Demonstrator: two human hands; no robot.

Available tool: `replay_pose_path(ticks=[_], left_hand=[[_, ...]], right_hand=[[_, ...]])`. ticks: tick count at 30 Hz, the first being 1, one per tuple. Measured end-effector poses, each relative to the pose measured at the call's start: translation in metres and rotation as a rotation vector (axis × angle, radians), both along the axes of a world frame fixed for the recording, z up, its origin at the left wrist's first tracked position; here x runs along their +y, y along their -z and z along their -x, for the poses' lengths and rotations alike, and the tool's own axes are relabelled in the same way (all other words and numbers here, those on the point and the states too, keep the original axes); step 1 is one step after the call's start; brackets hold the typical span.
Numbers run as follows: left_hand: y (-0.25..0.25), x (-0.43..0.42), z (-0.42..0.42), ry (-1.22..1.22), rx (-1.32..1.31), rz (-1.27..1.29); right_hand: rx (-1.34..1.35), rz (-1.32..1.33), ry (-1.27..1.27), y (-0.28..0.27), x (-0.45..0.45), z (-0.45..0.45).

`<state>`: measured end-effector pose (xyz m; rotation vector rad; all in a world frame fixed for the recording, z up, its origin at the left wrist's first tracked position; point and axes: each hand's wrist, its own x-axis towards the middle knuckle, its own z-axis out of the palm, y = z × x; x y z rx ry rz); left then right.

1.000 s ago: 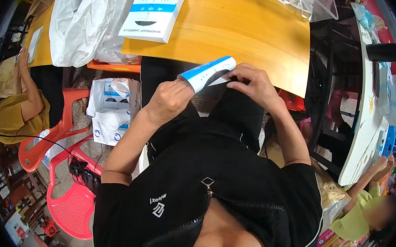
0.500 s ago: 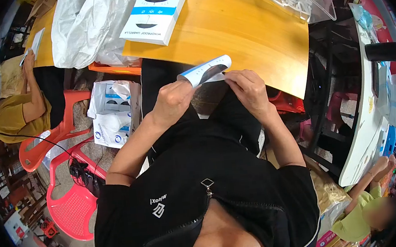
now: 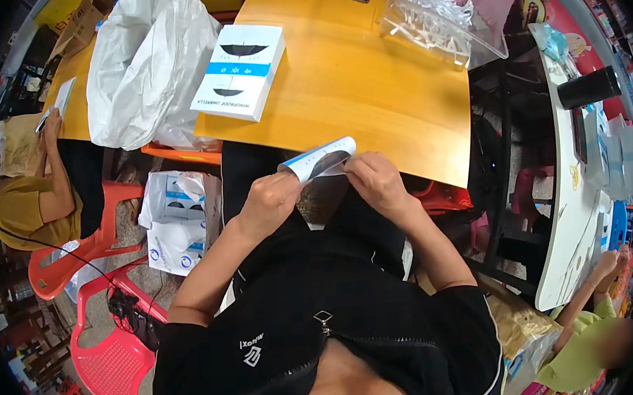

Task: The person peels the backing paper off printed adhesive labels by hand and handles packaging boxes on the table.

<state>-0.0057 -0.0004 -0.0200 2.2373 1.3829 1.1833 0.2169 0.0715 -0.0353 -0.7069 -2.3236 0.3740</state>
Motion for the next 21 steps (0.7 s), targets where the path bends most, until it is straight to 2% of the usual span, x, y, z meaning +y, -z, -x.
replay_pose_path(ticks=[11, 13, 16, 17, 18, 19, 21], left_hand=[[0.001, 0.003, -0.002, 0.046, -0.020, -0.023], [0.002, 0.003, -0.003, 0.046, -0.017, -0.045], [-0.001, 0.003, 0.003, 0.053, 0.009, -0.063], [-0.001, 0.004, 0.005, 0.053, 0.026, -0.098], [-0.003, 0.004, 0.006, 0.054, 0.042, -0.134], [-0.008, 0.005, 0.006, 0.056, 0.045, -0.178], [-0.014, 0.004, 0.008, 0.058, 0.082, -0.200]], right_hand=[[-0.013, 0.108, 0.013, 0.008, 0.003, 0.001], [0.051, 0.226, 0.017, 0.010, 0.003, 0.003], [0.142, 0.541, 0.005, -0.013, 0.000, 0.000], [0.110, 0.815, 0.026, -0.010, 0.004, -0.011], [0.269, 1.069, 0.053, -0.013, 0.006, -0.015], [0.368, 1.124, 0.097, -0.016, 0.007, -0.017], [0.302, 1.115, 0.078, -0.017, 0.016, -0.027]])
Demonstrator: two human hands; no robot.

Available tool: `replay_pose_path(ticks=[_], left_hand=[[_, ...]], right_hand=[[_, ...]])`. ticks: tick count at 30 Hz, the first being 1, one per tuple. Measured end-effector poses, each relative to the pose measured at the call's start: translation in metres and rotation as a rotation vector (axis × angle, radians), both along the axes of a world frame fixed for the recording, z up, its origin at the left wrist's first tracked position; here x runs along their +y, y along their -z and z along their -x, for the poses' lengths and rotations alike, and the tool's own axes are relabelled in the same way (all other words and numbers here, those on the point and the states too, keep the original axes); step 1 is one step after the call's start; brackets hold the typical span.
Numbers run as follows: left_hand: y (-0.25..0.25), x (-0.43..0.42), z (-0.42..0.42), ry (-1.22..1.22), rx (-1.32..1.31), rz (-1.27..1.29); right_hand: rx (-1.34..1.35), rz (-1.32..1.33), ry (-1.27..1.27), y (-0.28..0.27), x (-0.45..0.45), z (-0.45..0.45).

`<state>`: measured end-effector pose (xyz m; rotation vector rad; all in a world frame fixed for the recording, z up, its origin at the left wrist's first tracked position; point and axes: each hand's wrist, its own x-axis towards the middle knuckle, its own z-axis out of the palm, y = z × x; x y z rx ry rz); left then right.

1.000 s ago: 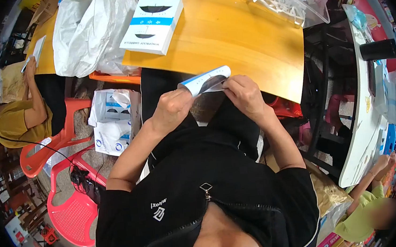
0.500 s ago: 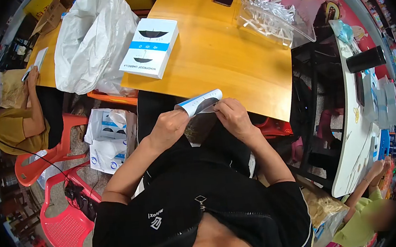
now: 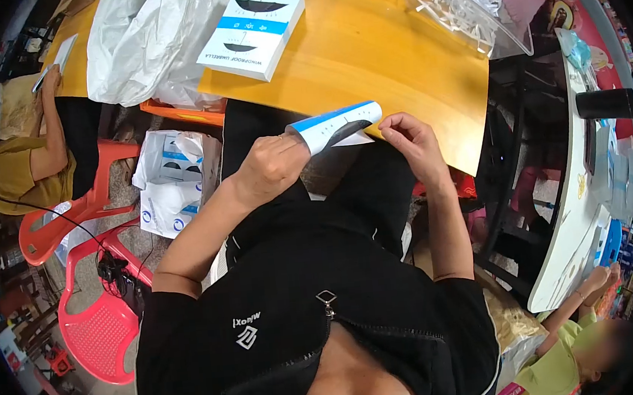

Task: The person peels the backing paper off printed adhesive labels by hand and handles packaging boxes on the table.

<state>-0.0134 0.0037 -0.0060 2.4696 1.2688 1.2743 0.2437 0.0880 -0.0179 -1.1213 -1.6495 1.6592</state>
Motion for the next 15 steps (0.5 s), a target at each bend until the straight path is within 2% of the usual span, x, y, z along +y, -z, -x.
replay_pose_path(ticks=[5, 8, 12, 14, 15], left_hand=[[0.006, -0.003, 0.006, 0.031, 0.106, -0.020], [0.005, -0.005, 0.008, 0.080, 0.137, 0.063], [0.005, -0.006, 0.004, 0.087, 0.178, 0.049], [0.005, -0.007, 0.003, 0.085, 0.183, 0.046], [0.006, -0.008, 0.003, 0.093, 0.200, 0.048]], right_hand=[[-0.080, 0.018, -0.187, 0.001, 0.006, -0.001], [-0.136, 0.069, -0.255, -0.006, 0.006, 0.001], [-0.150, 0.139, -0.262, -0.003, 0.004, 0.004], [-0.377, -0.044, -0.341, -0.004, 0.000, 0.010], [-0.377, -0.041, -0.340, -0.002, -0.002, 0.012]])
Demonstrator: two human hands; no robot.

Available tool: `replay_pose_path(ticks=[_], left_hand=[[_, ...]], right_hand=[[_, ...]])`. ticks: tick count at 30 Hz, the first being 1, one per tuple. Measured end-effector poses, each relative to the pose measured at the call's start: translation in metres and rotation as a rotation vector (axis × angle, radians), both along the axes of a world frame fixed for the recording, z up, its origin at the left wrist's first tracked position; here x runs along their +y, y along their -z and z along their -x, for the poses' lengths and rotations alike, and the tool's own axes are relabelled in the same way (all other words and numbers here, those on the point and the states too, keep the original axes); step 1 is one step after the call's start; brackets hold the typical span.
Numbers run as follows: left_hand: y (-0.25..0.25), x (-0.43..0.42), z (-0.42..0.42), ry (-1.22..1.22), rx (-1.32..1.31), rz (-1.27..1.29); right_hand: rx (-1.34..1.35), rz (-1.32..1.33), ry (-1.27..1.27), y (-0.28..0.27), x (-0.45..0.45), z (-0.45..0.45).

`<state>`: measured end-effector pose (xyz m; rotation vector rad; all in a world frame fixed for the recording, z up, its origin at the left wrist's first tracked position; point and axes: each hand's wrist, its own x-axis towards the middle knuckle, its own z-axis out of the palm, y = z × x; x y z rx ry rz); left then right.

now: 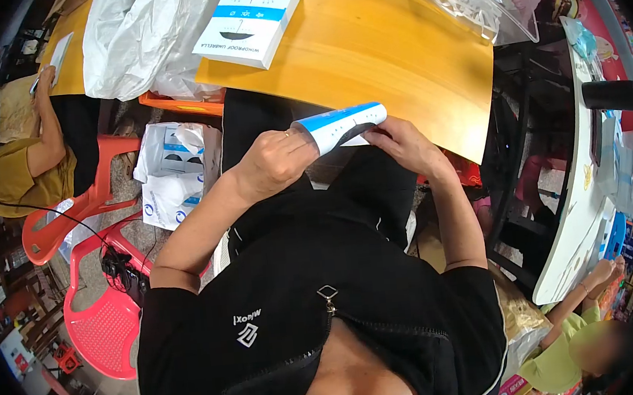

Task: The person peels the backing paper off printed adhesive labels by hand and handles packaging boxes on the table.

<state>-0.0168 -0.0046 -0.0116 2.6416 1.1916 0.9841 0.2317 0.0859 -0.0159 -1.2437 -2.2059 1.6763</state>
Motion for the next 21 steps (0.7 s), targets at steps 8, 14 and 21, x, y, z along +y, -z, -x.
replay_pose_path(ticks=[8, 14, 21], left_hand=[[0.002, 0.001, 0.000, 0.001, -0.041, -0.088], [0.003, 0.000, 0.002, -0.016, 0.046, -0.024], [0.007, 0.007, 0.001, -0.035, -0.033, -0.114]], right_hand=[[0.140, -0.079, 0.057, 0.005, -0.010, -0.001], [0.194, -0.053, 0.084, 0.001, -0.015, -0.012], [0.302, 0.054, 0.366, 0.001, -0.013, -0.014]])
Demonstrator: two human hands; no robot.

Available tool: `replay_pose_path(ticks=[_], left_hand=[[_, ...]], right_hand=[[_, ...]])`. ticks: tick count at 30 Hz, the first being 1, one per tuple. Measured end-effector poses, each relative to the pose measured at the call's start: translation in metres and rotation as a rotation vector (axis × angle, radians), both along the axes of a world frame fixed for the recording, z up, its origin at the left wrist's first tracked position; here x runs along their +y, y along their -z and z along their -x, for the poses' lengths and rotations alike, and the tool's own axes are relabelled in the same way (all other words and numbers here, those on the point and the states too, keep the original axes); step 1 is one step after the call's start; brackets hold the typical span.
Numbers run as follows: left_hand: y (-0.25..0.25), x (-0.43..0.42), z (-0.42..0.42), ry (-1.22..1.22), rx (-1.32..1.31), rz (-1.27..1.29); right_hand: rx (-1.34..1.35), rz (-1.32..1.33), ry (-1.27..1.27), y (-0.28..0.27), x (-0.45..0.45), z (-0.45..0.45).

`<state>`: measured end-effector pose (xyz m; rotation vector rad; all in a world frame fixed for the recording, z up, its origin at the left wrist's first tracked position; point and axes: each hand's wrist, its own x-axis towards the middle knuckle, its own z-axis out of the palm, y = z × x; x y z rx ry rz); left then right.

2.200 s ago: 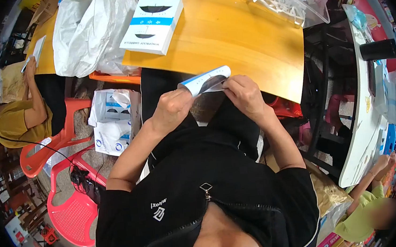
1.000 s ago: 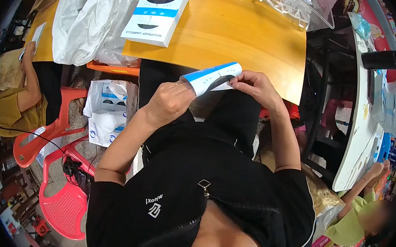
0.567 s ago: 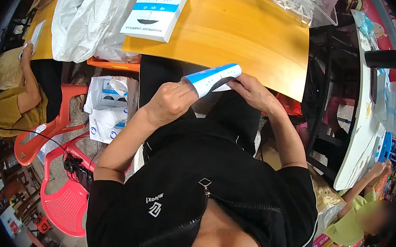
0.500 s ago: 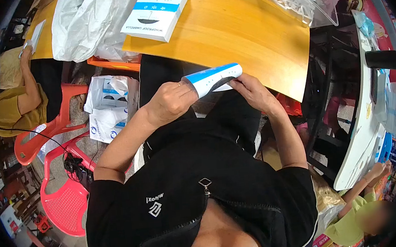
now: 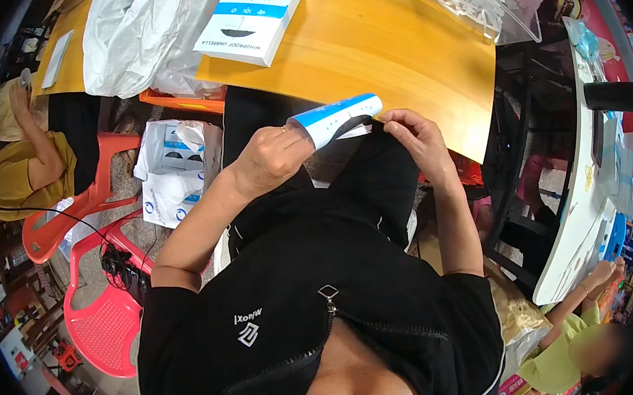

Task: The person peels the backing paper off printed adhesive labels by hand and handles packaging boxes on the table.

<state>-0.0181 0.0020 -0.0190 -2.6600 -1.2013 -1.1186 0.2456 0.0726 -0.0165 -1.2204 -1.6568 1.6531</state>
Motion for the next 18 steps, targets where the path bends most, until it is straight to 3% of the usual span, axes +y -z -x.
replay_pose_path(ticks=[8, 18], left_hand=[[0.003, -0.001, -0.002, 0.002, 0.003, 0.001], [0.011, 0.007, -0.007, -0.009, -0.148, 0.124]], right_hand=[[-0.005, 0.032, -0.073, 0.017, -0.001, 0.007], [-0.094, -0.407, -0.207, -0.078, -0.023, 0.020]])
